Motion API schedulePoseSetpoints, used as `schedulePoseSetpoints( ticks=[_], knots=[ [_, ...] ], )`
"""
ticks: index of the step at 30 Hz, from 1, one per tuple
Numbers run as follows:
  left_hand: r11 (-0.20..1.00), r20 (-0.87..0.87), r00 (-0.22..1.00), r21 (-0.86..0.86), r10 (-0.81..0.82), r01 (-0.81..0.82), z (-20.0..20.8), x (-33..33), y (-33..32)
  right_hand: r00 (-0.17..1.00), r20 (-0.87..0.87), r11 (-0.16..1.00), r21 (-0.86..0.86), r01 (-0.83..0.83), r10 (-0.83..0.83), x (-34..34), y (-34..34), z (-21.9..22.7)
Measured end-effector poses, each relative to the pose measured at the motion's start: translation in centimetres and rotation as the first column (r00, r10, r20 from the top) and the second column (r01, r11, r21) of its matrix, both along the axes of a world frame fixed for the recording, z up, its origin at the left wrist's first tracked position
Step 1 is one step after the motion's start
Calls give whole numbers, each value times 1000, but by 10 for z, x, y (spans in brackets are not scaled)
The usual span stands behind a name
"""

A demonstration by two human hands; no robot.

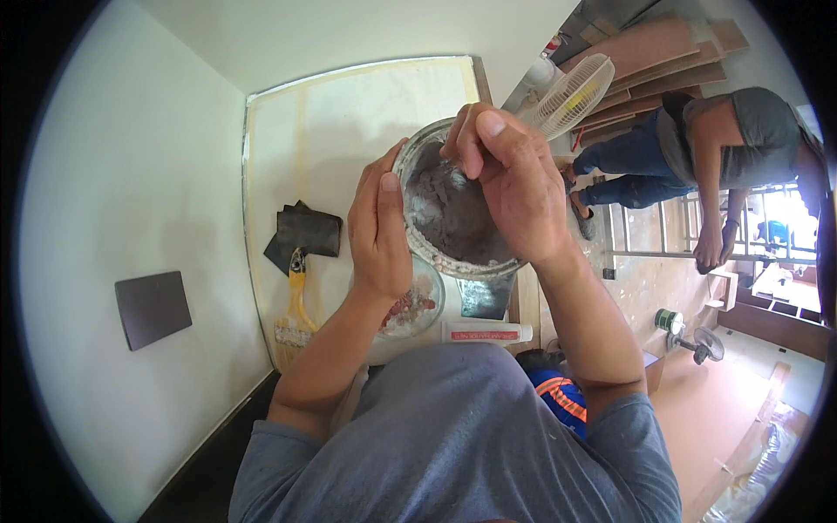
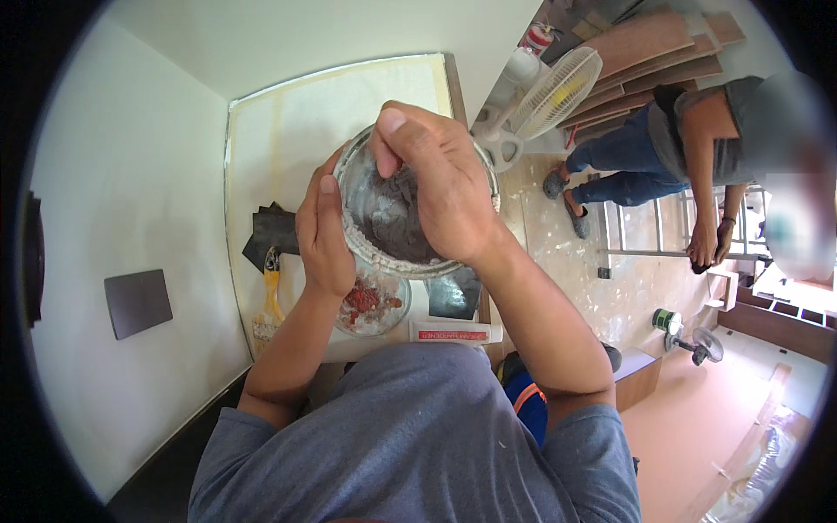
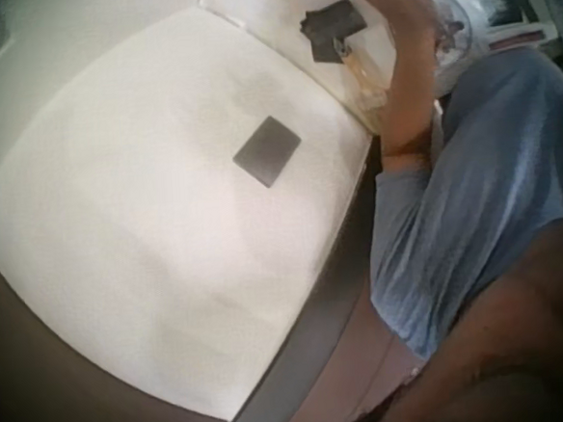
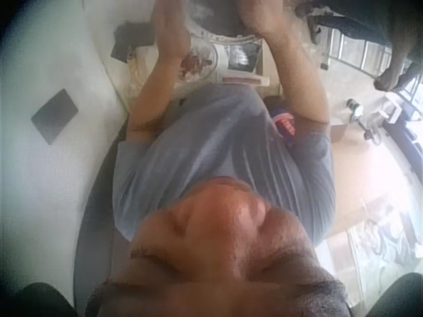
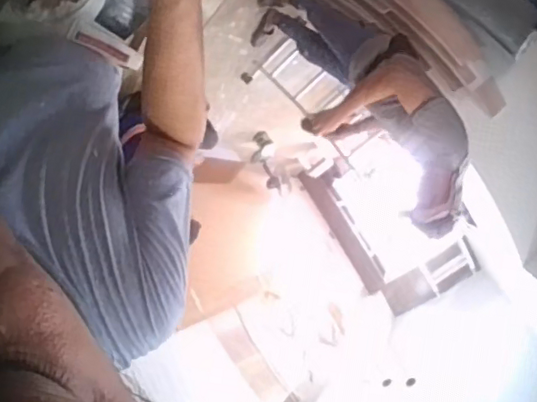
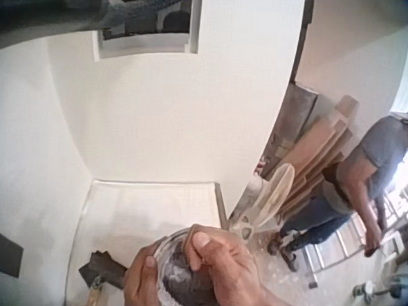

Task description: The person washes their hands at a sink, then moves to a countertop to mix a gray paste in a bucket using a wooden stick. They transfer some of the paste onto a small square tile and continue mixing.

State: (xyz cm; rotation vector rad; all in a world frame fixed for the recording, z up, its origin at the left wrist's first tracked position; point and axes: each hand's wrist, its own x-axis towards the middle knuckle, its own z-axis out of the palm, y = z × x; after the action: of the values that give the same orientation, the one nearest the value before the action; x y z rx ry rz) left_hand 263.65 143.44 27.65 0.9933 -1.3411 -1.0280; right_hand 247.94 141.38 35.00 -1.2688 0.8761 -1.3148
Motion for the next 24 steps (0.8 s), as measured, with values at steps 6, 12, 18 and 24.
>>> schedulePoseSetpoints(
  ticks=[6, 12, 18, 24],
  knots=[
    [1000, 30, 1000, 13, -6, 6, -2, 3, -1, 954, -290, 994, 54, 95, -76, -13, 1, 4],
    [999, 10, 1000, 46, -13, 13, 1, 1, -2, 965, -252, 978, 173, 115, -69, -10, 27, 20],
    [999, -3, 1000, 41, -17, 17, 1, 2, -1, 971, -127, 962, 159, 224, -205, -23, 25, 24],
    [999, -33, 999, 18, -25, 26, -2, 1, -1, 963, -83, 961, 75, 264, -258, 4, -3, 7]
  ],
)
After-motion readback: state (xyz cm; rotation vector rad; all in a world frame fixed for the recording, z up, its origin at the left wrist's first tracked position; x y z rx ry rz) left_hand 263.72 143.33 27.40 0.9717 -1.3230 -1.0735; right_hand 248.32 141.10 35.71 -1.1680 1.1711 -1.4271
